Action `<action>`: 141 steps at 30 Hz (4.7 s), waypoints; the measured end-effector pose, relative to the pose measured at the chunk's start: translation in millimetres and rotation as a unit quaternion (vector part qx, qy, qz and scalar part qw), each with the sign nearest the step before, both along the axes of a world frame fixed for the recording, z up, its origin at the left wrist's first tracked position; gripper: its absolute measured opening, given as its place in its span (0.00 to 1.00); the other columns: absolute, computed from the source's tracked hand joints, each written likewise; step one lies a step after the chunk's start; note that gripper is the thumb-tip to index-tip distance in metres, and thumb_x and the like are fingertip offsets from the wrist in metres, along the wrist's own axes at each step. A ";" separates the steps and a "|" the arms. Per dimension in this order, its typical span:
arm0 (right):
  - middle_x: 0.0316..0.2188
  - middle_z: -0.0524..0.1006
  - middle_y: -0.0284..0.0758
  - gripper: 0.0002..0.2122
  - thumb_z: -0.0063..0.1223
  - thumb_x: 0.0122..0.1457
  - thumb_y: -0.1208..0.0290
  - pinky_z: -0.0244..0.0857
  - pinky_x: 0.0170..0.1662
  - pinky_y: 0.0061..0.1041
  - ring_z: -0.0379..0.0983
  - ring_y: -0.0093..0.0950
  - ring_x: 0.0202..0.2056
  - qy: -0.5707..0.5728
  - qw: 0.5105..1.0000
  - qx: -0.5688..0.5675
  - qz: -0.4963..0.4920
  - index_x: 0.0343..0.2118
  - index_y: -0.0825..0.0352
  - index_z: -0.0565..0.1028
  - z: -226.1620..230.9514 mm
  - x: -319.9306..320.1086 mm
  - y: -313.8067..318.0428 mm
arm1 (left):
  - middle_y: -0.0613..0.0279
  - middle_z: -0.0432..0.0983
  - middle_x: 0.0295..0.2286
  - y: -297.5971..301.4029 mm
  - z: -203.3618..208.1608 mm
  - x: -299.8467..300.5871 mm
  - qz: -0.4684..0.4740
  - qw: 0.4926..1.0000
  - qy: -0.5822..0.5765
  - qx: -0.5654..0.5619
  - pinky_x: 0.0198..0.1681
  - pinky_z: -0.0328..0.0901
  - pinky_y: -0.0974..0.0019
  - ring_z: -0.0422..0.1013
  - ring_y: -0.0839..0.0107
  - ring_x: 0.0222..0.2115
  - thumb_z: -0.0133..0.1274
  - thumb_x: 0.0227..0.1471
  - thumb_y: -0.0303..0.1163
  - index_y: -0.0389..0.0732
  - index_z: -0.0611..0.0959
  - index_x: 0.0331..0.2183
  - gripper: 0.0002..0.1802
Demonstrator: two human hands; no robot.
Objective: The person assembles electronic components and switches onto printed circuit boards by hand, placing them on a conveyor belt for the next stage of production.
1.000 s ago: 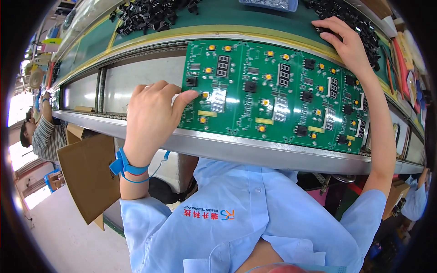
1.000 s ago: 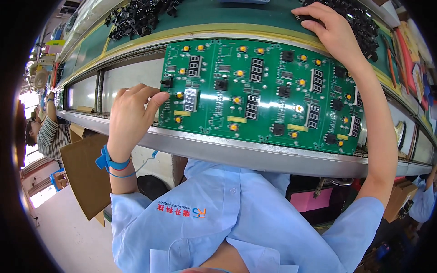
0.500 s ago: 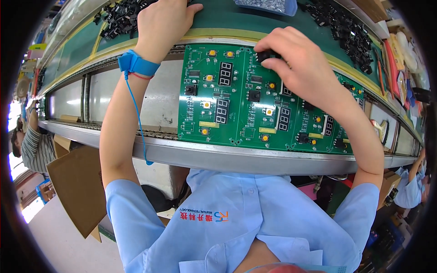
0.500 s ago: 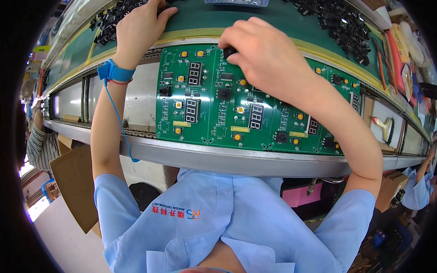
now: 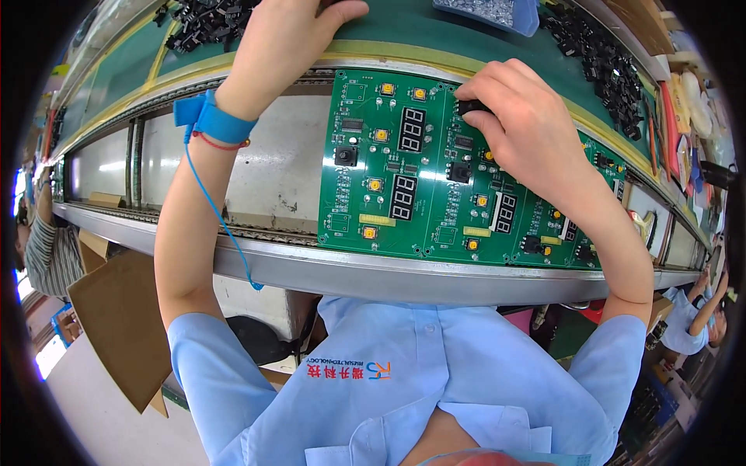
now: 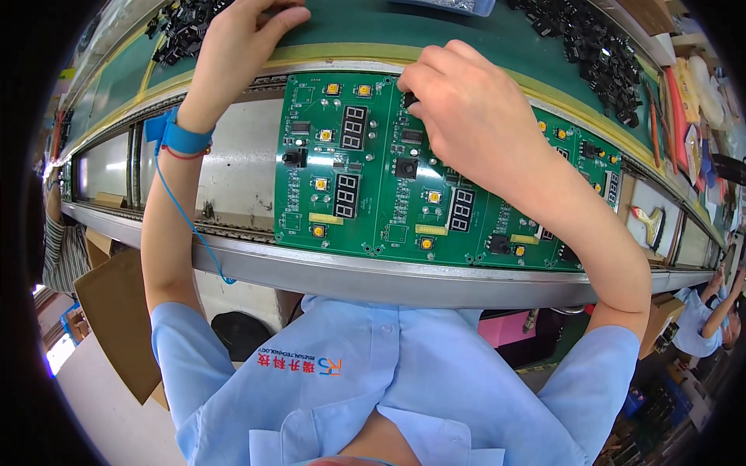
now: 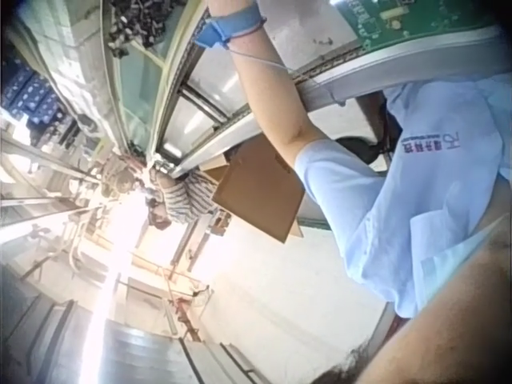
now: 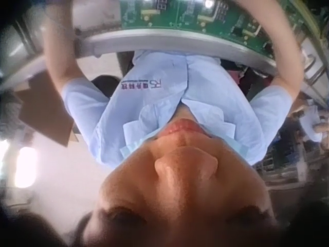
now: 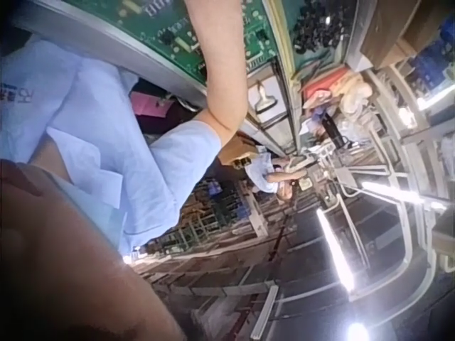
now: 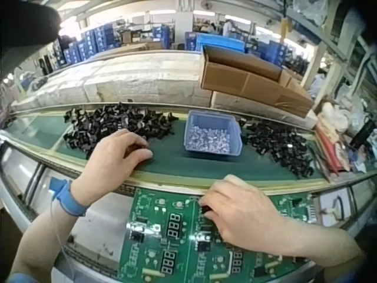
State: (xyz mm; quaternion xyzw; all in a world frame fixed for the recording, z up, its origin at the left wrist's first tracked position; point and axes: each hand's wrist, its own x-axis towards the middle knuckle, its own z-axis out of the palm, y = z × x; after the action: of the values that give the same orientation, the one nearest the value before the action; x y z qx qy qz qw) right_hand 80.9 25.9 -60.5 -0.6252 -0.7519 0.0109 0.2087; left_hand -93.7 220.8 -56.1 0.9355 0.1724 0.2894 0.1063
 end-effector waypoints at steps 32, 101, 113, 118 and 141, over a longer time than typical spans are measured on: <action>0.42 0.74 0.31 0.13 0.49 0.57 0.79 0.67 0.44 0.23 0.74 0.26 0.40 0.128 0.979 0.021 -0.155 0.46 0.64 0.74 -17.1 114.1 -17.9 | 0.58 0.76 0.32 -45.4 -9.9 -44.3 -0.014 0.981 0.085 -0.171 0.32 0.68 0.66 0.74 0.64 0.29 0.58 0.43 0.19 0.36 0.80 0.38 0.15; 0.32 0.77 0.36 0.14 0.60 0.48 0.77 0.66 0.24 0.25 0.72 0.30 0.23 0.268 0.956 -0.113 -0.018 0.41 0.65 0.75 11.3 -31.3 -90.7 | 0.64 0.76 0.32 -140.3 -1.9 -104.5 -0.079 0.985 0.150 0.040 0.41 0.63 0.63 0.71 0.69 0.28 0.57 0.41 0.26 0.39 0.80 0.35 0.13; 0.33 0.78 0.36 0.15 0.61 0.46 0.78 0.68 0.26 0.26 0.75 0.32 0.27 0.241 0.967 -0.074 0.018 0.40 0.66 0.76 9.4 -34.2 -91.6 | 0.55 0.74 0.26 -10.3 23.9 -39.9 0.067 0.984 0.078 0.146 0.31 0.67 0.60 0.73 0.57 0.27 0.55 0.50 0.26 0.36 0.80 0.34 0.07; 0.32 0.74 0.35 0.16 0.61 0.42 0.82 0.68 0.26 0.26 0.75 0.32 0.29 0.207 0.978 -0.029 0.000 0.37 0.67 0.76 7.5 -34.6 -91.2 | 0.49 0.73 0.30 5.8 5.1 -23.9 0.123 0.988 0.091 0.025 0.36 0.66 0.55 0.71 0.48 0.33 0.57 0.44 0.25 0.38 0.81 0.33 0.09; 0.27 0.72 0.31 0.10 0.61 0.41 0.75 0.64 0.25 0.24 0.71 0.26 0.26 0.045 0.999 -0.010 0.003 0.29 0.66 0.76 -3.5 -53.2 -96.9 | 0.52 0.76 0.29 -63.0 29.3 -34.0 -0.012 0.955 0.101 -0.280 0.33 0.68 0.64 0.74 0.63 0.30 0.60 0.47 0.28 0.34 0.80 0.37 0.13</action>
State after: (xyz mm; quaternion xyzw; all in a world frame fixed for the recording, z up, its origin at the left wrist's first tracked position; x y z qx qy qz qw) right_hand 27.8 -70.9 -64.0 -0.6236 -0.7438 0.0469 0.2362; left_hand -127.7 157.8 -26.8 0.8945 0.2454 0.1324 0.3495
